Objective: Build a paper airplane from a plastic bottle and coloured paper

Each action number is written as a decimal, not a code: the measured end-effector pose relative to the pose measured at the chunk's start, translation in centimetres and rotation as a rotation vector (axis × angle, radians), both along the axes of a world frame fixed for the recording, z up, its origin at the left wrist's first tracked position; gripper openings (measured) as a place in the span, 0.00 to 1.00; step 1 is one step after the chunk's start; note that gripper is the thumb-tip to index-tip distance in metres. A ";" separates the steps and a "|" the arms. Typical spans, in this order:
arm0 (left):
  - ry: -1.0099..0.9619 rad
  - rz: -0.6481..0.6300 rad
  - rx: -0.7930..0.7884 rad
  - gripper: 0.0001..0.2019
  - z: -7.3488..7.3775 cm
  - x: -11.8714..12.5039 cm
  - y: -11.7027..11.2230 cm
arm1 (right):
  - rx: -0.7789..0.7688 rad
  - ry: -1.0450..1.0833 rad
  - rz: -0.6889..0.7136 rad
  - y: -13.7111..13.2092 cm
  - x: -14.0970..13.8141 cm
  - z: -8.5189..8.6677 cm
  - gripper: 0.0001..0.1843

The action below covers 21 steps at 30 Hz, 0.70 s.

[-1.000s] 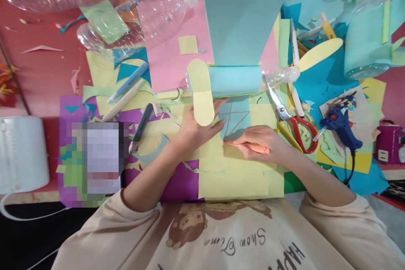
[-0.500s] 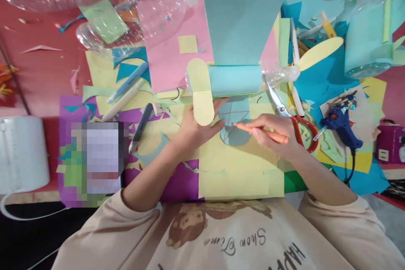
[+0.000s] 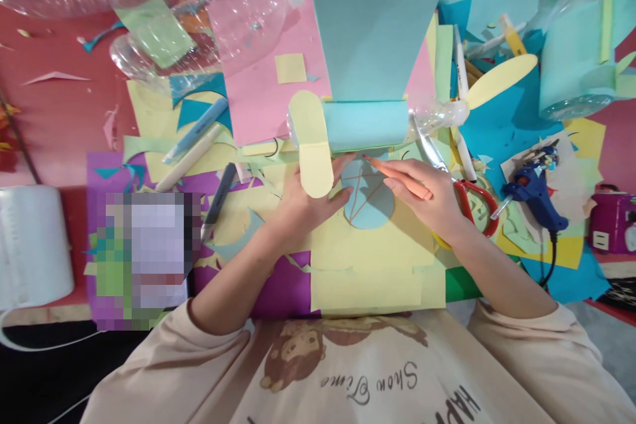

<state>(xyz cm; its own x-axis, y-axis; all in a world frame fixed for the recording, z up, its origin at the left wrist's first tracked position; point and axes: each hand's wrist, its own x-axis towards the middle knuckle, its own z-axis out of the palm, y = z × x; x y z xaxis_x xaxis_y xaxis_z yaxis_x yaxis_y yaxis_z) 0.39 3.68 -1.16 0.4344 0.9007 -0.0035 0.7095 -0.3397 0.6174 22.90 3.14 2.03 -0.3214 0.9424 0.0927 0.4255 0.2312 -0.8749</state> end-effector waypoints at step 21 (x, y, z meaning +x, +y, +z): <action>-0.018 0.027 -0.086 0.24 0.3 0.0 0.0 | -0.027 -0.068 0.001 -0.4 0.0 0.7 0.07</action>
<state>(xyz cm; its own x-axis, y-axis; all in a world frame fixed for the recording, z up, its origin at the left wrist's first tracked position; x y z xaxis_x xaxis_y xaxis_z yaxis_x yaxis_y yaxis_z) 0.43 3.70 -0.82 0.4108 0.9088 -0.0736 0.7063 -0.2661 0.6560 22.91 2.78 2.71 -0.3266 0.9441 0.0450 0.4843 0.2081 -0.8498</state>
